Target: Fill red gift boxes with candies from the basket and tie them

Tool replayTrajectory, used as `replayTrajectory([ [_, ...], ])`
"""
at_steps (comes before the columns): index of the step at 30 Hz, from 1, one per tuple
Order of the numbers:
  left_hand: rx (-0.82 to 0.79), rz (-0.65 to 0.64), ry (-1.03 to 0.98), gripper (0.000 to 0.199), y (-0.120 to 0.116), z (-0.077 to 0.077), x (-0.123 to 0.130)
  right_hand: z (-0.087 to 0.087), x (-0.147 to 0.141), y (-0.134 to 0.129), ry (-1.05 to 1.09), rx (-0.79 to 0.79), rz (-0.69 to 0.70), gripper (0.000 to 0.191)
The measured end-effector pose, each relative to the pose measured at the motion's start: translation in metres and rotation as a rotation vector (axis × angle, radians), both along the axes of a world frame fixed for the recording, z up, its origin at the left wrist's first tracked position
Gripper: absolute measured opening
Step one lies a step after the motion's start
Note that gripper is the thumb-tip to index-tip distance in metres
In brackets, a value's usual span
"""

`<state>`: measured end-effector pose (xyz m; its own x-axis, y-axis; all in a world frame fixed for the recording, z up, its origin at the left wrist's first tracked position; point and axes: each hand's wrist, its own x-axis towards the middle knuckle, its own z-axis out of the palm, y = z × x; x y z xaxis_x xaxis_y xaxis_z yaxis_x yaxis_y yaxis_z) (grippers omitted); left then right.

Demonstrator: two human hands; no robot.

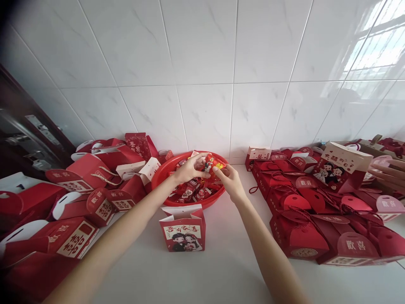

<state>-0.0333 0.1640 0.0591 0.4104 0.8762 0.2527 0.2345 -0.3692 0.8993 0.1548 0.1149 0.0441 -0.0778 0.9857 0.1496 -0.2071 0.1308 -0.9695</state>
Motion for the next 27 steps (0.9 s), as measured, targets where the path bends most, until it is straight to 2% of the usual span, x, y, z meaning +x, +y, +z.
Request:
replayTrajectory([
  [2, -0.006, -0.032, -0.022, 0.076, -0.011, 0.002, 0.002, -0.003, -0.004, -0.001, 0.074, 0.015, 0.056, 0.051],
  [6, -0.054, -0.061, -0.055, 0.051, -0.022, 0.004, 0.000, -0.007, -0.009, -0.002, 0.124, 0.041, 0.025, 0.046],
  [8, -0.043, -0.047, -0.056, 0.046, -0.022, 0.002, -0.002, -0.009, -0.012, -0.003, 0.136, 0.038, 0.025, 0.044],
  [16, 0.019, 0.005, -0.129, 0.050, -0.022, -0.014, -0.005, -0.012, -0.020, -0.004, 0.215, -0.021, 0.035, 0.044],
  [22, 0.015, -0.004, -0.049, 0.049, -0.028, -0.010, -0.010, -0.009, -0.019, -0.003, 0.284, -0.077, -0.026, 0.049],
  [27, 0.113, 0.032, -0.008, 0.045, -0.030, -0.004, -0.011, -0.007, -0.022, -0.001, 0.307, -0.114, 0.059, 0.045],
])
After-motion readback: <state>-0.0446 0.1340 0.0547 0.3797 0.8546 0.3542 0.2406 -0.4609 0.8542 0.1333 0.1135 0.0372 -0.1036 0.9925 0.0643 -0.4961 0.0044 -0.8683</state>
